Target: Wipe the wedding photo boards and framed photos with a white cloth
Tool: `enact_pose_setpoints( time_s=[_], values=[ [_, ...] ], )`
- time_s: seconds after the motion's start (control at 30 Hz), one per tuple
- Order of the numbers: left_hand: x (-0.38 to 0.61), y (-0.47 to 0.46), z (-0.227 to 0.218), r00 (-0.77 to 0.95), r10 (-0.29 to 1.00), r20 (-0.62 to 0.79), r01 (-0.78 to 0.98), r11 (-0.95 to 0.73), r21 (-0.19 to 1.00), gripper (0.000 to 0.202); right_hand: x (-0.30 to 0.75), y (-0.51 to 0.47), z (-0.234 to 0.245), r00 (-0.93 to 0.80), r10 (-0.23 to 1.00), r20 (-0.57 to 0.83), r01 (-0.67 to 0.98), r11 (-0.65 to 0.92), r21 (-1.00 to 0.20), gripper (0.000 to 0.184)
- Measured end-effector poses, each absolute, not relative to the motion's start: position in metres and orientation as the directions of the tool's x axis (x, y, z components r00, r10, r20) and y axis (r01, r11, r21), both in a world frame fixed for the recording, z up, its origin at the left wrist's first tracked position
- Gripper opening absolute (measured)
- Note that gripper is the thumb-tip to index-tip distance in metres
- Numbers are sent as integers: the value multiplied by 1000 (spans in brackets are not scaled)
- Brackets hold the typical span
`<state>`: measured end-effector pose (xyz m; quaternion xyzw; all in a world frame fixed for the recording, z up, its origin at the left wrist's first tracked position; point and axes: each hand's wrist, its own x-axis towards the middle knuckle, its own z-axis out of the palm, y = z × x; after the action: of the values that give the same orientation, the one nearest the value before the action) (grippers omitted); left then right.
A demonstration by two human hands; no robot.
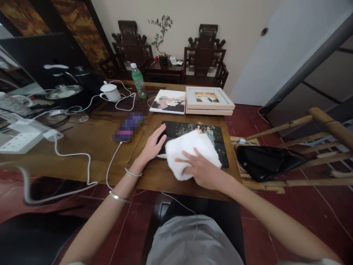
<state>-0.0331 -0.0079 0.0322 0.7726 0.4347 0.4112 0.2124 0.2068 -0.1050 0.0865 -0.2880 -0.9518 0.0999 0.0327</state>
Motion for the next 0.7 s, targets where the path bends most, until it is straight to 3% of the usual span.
enact_pose_setpoints(
  time_s=[0.2, 0.33, 0.53, 0.7],
  values=[
    [-34, -3, 25, 355, 836, 419, 510, -549, 662, 48, 238, -68, 84, -671, 737, 82, 705, 668, -239, 61],
    [-34, -1, 24, 354, 836, 419, 511, -548, 662, 45, 218, -27, 85, -558, 825, 89, 767, 553, -326, 62],
    [-37, 2, 20, 349, 840, 416, 539, -543, 644, 44, 149, 24, 98, -536, 823, 189, 652, 545, -527, 54],
    [-38, 2, 19, 343, 842, 417, 546, -540, 641, 42, 117, 46, 102, -574, 805, 148, 653, 559, -511, 52]
  ],
)
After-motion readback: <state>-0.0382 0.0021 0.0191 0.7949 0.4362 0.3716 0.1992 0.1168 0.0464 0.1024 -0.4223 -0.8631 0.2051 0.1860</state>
